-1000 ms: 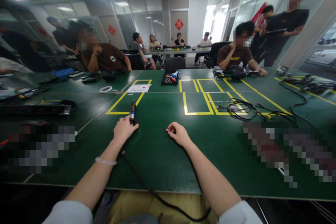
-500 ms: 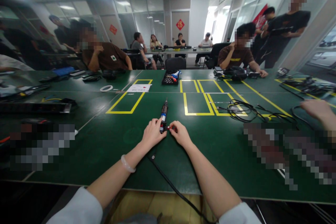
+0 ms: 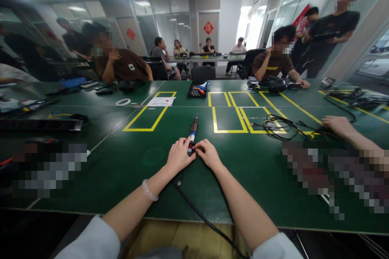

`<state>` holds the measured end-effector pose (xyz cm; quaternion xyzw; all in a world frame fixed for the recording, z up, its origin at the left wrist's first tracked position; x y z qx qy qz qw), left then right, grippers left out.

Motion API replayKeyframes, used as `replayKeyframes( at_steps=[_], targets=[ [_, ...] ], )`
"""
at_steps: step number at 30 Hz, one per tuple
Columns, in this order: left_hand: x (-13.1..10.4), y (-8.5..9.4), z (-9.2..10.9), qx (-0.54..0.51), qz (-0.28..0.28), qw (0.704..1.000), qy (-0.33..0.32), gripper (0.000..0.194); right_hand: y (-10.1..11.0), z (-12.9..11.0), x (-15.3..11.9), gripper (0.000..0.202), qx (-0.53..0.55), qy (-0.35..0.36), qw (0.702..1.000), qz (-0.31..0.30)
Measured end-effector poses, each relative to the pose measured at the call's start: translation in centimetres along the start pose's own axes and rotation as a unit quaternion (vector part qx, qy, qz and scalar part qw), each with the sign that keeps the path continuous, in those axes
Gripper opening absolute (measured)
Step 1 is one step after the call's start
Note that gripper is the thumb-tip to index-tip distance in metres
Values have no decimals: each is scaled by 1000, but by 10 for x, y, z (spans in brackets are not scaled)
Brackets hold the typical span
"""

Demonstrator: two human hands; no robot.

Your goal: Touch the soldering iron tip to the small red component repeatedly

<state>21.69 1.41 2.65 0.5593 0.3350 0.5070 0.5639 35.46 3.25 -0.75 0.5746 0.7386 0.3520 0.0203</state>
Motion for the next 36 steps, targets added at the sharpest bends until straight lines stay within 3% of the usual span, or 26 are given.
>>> replayKeyframes(
  at_steps=[21, 36],
  targets=[
    [11, 4, 11, 33, -27, 998, 46, 61, 11, -6, -6, 17, 37, -9, 999, 9],
    [14, 4, -7, 27, -41, 997, 52, 60, 18, -3, -8, 17, 30, -34, 999, 13]
  ],
)
Point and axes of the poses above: each hand's wrist, its own x-axis towards the middle knuckle, its own y-axis out of the back of the hand, z = x × y, the point moved 5 cm from there along x, towards the middle knuckle, and after that the axes turned 5 degrees about -z, right-handed, at the moved point
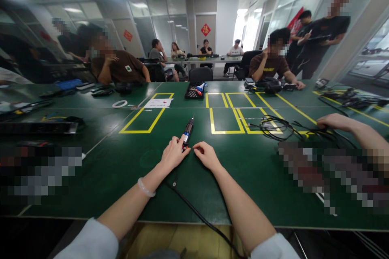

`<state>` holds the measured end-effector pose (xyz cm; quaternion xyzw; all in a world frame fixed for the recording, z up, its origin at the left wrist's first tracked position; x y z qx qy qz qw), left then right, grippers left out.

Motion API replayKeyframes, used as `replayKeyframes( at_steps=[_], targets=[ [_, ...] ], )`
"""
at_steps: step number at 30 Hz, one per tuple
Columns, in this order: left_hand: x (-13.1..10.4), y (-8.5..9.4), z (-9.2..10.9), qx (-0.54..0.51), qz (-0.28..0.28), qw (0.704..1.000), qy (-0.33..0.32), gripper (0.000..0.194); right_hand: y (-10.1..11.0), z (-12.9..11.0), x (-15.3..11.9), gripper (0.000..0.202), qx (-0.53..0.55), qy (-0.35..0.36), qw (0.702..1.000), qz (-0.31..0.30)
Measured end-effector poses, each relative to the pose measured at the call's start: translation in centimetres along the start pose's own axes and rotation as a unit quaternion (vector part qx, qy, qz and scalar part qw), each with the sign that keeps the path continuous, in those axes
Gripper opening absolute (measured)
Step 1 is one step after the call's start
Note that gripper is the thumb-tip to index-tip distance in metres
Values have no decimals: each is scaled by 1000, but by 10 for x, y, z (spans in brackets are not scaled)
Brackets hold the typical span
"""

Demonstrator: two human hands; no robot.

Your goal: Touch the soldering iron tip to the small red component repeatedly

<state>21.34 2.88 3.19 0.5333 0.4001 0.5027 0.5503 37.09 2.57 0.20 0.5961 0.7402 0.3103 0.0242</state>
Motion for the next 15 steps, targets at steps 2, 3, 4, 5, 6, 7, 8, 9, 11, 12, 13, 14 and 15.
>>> replayKeyframes(
  at_steps=[2, 3, 4, 5, 6, 7, 8, 9, 11, 12, 13, 14, 15],
  targets=[
    [2, 2, -9, 5, -1, 1000, 13, 60, 2, 0, 0, 17, -2, -3, 1000, -2],
    [2, 3, -15, 9, -1, 1000, 21, 60, 2, -1, 0, 17, -3, -4, 1000, -3],
    [3, 4, -22, 14, -2, 999, 30, 60, 3, -1, 0, 16, -4, -7, 1000, -3],
    [4, 6, -29, 18, -4, 999, 40, 60, 4, -1, 0, 16, -6, -9, 1000, -4],
    [5, 8, -38, 22, -6, 998, 52, 60, 5, -1, 0, 16, -8, -11, 1000, -5],
    [5, 10, -47, 26, -8, 997, 65, 60, 5, -1, 0, 16, -9, -11, 1000, -6],
    [5, 12, -57, 29, -11, 996, 79, 60, 6, -1, 0, 16, -10, -11, 1000, -6],
    [5, 14, -69, 32, -14, 995, 92, 60, 7, -1, 0, 16, -10, -11, 1000, -6],
    [4, 19, -94, 35, -19, 992, 121, 59, 8, -1, 0, 15, -12, -9, 1000, -6],
    [3, 22, -108, 36, -21, 990, 137, 58, 8, -2, 0, 15, -13, -8, 1000, -6],
    [2, 24, -122, 37, -20, 987, 155, 57, 8, -2, 0, 15, -15, -6, 1000, -6],
    [0, 26, -138, 38, -19, 984, 175, 56, 7, -2, 0, 15, -15, -5, 1000, -7],
    [-2, 29, -154, 41, -17, 980, 194, 56, 7, -3, 0, 15, -16, -4, 1000, -8]
  ],
)
Point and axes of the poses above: each hand's wrist, its own x-axis towards the middle knuckle, its own y-axis out of the back of the hand, z = x × y, the point moved 5 cm from there along x, towards the middle knuckle, and after that the axes turned 5 degrees about -z, right-handed, at the moved point
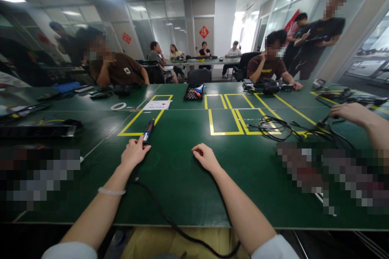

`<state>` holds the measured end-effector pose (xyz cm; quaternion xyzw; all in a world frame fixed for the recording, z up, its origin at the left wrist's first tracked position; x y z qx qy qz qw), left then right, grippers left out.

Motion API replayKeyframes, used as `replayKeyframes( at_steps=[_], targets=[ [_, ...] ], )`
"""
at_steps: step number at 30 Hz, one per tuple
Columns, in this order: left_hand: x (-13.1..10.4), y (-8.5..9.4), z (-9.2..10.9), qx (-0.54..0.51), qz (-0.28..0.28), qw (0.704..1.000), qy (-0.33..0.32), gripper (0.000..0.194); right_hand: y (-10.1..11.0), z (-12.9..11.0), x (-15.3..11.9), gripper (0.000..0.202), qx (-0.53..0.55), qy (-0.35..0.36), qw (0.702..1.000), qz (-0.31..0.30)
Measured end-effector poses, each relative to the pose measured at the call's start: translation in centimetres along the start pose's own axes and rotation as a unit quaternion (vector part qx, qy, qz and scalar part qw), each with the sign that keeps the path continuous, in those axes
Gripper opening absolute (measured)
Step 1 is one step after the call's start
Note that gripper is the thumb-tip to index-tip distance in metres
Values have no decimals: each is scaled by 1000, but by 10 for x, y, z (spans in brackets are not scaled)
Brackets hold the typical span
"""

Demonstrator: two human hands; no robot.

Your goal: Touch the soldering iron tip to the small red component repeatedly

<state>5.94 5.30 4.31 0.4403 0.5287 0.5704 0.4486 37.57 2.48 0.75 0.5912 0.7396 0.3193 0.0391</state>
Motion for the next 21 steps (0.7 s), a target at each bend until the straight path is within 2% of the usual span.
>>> replayKeyframes(
  at_steps=[6, 10, 14, 19, 21],
  targets=[
    [20, 5, -91, 11, 6, 994, 109, 56, -4, -4, 2, 15, -8, 2, 1000, -7],
    [25, 8, -133, 11, 15, 991, 136, 55, -6, -5, 3, 15, -9, 0, 1000, -13],
    [21, 12, -148, 20, 51, 987, 151, 52, -9, -3, 3, 15, -11, 3, 1000, -17],
    [15, 16, -144, 11, 49, 984, 171, 42, -11, -4, 3, 14, -17, 3, 1000, -14],
    [16, 22, -137, 12, 70, 983, 170, 42, -11, -4, 3, 15, -18, 3, 1000, -15]
  ],
)
Point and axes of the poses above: each hand's wrist, its own x-axis towards the middle knuckle, its own y-axis out of the back of the hand, z = x × y, the point moved 5 cm from there along x, towards the middle knuckle, and after that the axes turned 5 degrees about -z, right-handed, at the moved point
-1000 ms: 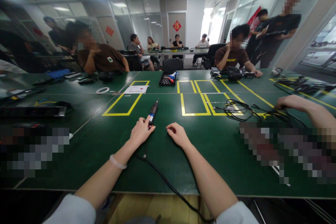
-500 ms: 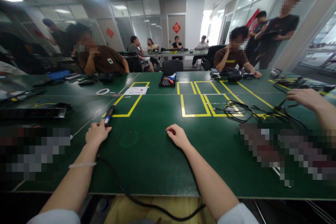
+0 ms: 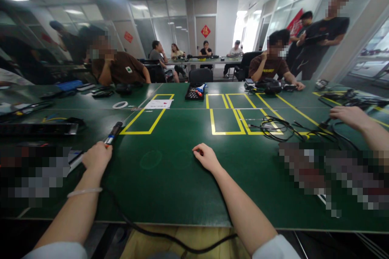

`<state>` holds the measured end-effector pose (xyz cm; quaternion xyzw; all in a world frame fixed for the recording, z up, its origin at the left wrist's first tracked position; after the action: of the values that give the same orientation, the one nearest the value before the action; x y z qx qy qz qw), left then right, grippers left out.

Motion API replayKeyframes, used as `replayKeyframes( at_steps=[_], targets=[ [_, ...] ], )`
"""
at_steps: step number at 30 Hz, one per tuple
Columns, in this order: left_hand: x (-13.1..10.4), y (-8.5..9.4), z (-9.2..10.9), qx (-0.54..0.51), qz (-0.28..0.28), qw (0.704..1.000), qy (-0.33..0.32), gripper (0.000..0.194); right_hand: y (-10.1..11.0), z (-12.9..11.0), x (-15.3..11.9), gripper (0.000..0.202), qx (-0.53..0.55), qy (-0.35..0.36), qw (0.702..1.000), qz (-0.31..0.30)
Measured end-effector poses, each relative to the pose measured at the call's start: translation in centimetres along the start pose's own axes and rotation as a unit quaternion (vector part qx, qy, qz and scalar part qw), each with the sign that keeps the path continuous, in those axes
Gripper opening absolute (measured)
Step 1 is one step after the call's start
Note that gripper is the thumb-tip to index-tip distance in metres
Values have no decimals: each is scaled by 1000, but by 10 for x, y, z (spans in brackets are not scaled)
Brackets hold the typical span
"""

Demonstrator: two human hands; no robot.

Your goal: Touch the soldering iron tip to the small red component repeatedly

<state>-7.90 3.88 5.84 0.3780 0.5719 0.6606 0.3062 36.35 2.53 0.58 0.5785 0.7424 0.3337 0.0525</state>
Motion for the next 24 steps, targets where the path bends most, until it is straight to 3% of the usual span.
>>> replayKeyframes(
  at_steps=[3, 6, 8, 10, 12, 14, 16, 18, 24],
  targets=[
    [-6, 9, 23, -55, 19, 998, -29, 41, -2, 1, 1, 15, -3, 1, 1000, 1],
    [-28, 9, 75, -185, -57, 970, -150, 37, -5, 1, 2, 16, 0, 1, 1000, 1],
    [-56, 6, 123, -272, -143, 912, -271, 35, -7, 1, 2, 17, 11, -4, 1000, -2],
    [-89, -2, 167, -319, -239, 848, -348, 39, -9, 0, 2, 19, 25, -9, 1000, -8],
    [-117, -12, 202, -369, -314, 783, -391, 39, -10, 0, 2, 21, 43, -9, 999, -14],
    [-136, -25, 226, -410, -368, 737, -391, 37, -10, -1, 2, 23, 65, -9, 998, -23],
    [-145, -36, 239, -436, -390, 720, -373, 35, -10, -1, 2, 24, 81, -10, 996, -34],
    [-149, -41, 244, -446, -380, 722, -367, 33, -10, -2, 1, 23, 83, -6, 996, -43],
    [-156, -39, 239, -464, -343, 718, -390, 32, -11, -3, 0, 23, 82, 15, 995, -56]
  ],
)
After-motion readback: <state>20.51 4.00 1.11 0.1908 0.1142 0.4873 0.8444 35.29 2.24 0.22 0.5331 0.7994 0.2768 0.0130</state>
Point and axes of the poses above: each hand's wrist, its own x-axis towards the middle knuckle, its own y-axis out of the back of the hand, z = x × y, the point moved 5 cm from there along x, towards the middle knuckle, and after that the axes turned 5 degrees about -z, right-handed, at the moved point
